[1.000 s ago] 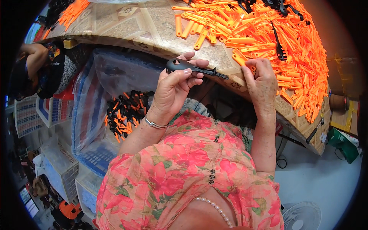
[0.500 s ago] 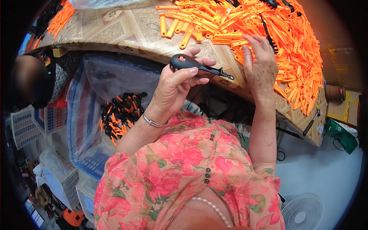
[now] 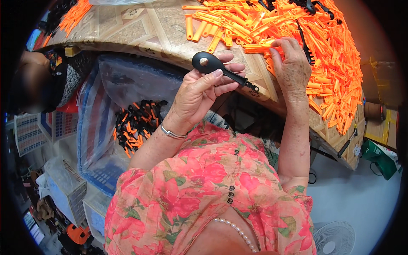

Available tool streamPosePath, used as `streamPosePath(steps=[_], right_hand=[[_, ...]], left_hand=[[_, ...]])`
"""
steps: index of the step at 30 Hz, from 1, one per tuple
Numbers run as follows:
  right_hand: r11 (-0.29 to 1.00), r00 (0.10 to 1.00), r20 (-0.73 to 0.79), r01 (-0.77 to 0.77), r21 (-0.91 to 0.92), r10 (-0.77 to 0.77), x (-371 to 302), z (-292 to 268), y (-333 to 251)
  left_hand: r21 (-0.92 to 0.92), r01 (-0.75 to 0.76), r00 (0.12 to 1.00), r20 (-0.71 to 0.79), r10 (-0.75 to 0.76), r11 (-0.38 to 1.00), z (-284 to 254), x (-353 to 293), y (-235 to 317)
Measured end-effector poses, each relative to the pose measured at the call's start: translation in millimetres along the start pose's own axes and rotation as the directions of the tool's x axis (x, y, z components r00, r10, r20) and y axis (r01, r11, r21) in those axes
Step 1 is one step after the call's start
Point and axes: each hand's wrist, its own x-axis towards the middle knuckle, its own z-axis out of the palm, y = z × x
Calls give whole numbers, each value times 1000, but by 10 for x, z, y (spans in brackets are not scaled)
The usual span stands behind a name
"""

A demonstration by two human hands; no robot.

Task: The person assembles small orange plastic tubes into black plastic holders using a hammer. They repeatedly pick up a tube, insert it into a holder, and strike it with a hammer to secure it, then place the finished unit on the table.

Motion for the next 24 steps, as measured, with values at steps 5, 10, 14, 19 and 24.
streamPosePath(steps=[5, 10, 14, 19, 24], right_hand=[[999, 999, -8, 36, -8, -36, -31, -4, 7], [1000, 996, 90, 5, -6, -5, -40, -2, 44], [996, 994, 74, 85, -16, -83, -46, -8, 39], [998, 991, 121, 59, -5, -58, -30, -26, 18], [997, 1000, -28, 15, 70, -13, 15, 33, 78]], left_hand=[[78, -49, 998, -31, 52, 996, 13, 3, -26], [174, -113, 987, -95, 131, 978, -27, -21, -62], [252, -147, 974, -131, 184, 957, 8, -51, -56], [323, -166, 970, -119, 214, 932, 45, -63, -60], [354, -105, 980, -121, 156, 930, 64, -76, -37]])
